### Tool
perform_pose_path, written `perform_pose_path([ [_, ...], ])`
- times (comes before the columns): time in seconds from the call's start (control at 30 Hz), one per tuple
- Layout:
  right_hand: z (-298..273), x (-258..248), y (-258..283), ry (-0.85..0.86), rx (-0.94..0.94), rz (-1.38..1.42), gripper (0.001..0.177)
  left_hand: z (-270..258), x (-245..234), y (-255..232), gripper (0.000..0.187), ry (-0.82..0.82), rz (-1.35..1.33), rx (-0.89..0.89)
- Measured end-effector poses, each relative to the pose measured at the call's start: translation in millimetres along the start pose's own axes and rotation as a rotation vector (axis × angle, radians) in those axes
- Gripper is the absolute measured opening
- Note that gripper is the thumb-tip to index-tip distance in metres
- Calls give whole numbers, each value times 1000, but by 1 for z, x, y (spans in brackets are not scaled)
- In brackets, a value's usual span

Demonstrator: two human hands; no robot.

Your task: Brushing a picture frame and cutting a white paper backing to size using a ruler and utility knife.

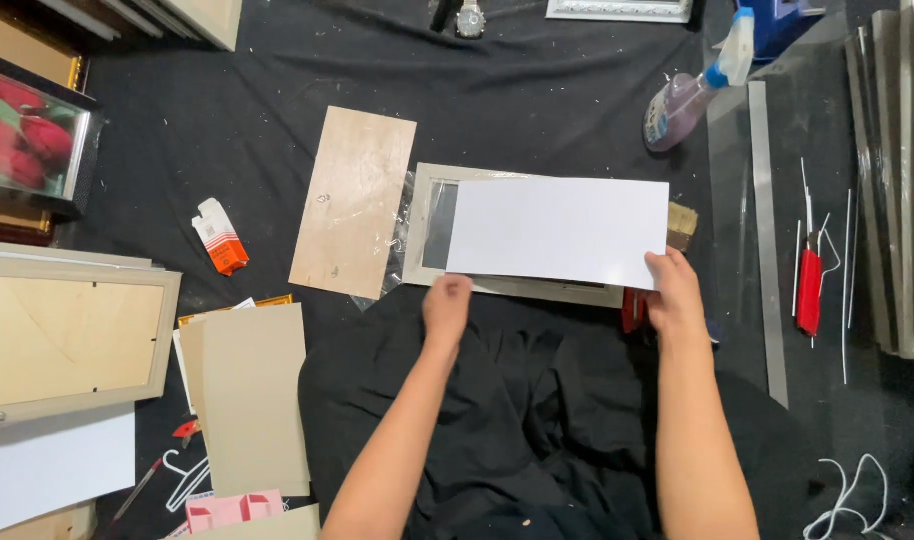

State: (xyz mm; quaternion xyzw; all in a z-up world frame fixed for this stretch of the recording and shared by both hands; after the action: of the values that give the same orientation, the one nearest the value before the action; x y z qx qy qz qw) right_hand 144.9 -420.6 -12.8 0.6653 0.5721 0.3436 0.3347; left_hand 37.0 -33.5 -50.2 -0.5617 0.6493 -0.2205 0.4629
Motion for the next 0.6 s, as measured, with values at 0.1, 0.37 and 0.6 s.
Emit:
perform_pose_path([
  [0.1,-48,26,18,111,119,215,30,-51,77,-44,94,593,-776,-284],
  [0.37,-57,-22,-42,267,203,-83,45,-75,58,-152,70,120,-804,-123],
  [0.6,-63,-19,7,134,139,89,44,-40,24,-189,60,482,-445,-4],
])
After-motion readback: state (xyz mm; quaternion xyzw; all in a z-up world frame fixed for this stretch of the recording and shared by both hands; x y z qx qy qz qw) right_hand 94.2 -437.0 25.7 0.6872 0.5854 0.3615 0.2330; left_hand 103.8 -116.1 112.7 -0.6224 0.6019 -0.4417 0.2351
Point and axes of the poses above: each hand's wrist, its own z-axis towards the middle knuckle, its own x-axis out of the palm, y = z × x, the point moved 6 cm from there along z, towards the middle knuckle, and after that the axes turned 14 degrees about y, right-handed, at the moved point
